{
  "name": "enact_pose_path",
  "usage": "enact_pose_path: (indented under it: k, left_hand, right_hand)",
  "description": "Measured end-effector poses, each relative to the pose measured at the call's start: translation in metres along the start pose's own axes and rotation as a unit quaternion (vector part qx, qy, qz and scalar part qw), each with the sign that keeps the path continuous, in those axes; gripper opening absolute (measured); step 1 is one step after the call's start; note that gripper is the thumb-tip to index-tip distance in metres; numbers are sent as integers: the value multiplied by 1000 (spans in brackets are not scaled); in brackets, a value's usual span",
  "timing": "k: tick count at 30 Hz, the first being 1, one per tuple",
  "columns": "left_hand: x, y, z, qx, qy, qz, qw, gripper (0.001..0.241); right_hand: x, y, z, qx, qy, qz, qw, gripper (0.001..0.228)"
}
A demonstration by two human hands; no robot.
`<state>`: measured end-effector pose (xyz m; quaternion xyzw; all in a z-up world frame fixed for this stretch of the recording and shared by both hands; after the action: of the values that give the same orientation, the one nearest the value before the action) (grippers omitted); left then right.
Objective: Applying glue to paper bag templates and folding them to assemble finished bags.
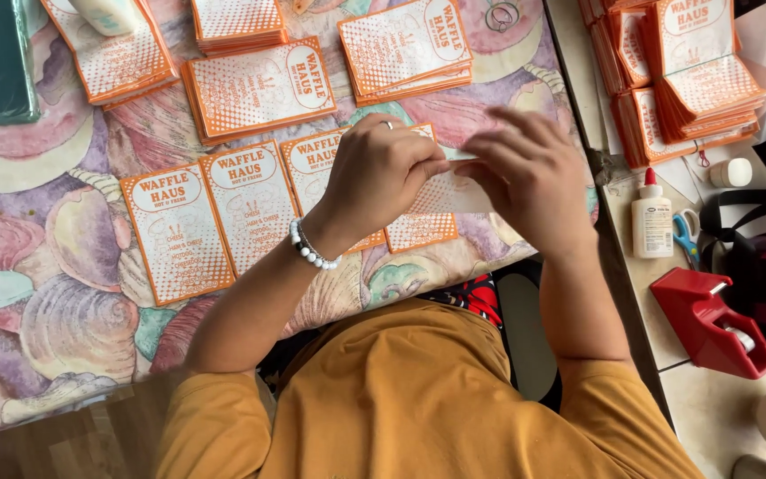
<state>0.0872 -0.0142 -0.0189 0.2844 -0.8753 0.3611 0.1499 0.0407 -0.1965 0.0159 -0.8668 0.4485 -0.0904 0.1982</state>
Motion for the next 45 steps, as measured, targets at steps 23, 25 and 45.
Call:
enact_pose_path:
  k: [23, 25, 45]
  left_hand:
    - [18, 74, 62, 86, 58, -176, 979, 54]
    - [21, 79, 71, 52, -8, -131, 990, 54]
    - [18, 74, 95, 47, -102, -20, 994, 11]
  right_hand:
    - [101, 119, 108, 112, -547, 340, 756, 82]
    - [144, 118, 102, 28, -524, 319, 789, 87]
    - [72, 154, 98, 10, -94, 218, 971, 29]
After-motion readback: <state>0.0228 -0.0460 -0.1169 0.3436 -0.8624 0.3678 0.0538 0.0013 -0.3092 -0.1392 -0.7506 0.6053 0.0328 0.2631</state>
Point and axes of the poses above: each hand's wrist, its own y-axis away from the middle knuckle, its own z-axis out of the palm, x = y × z, the point moved 4 cm from there along -y, towards the middle knuckle, and after that the axes turned 5 degrees about -x, right-handed, at the moved point
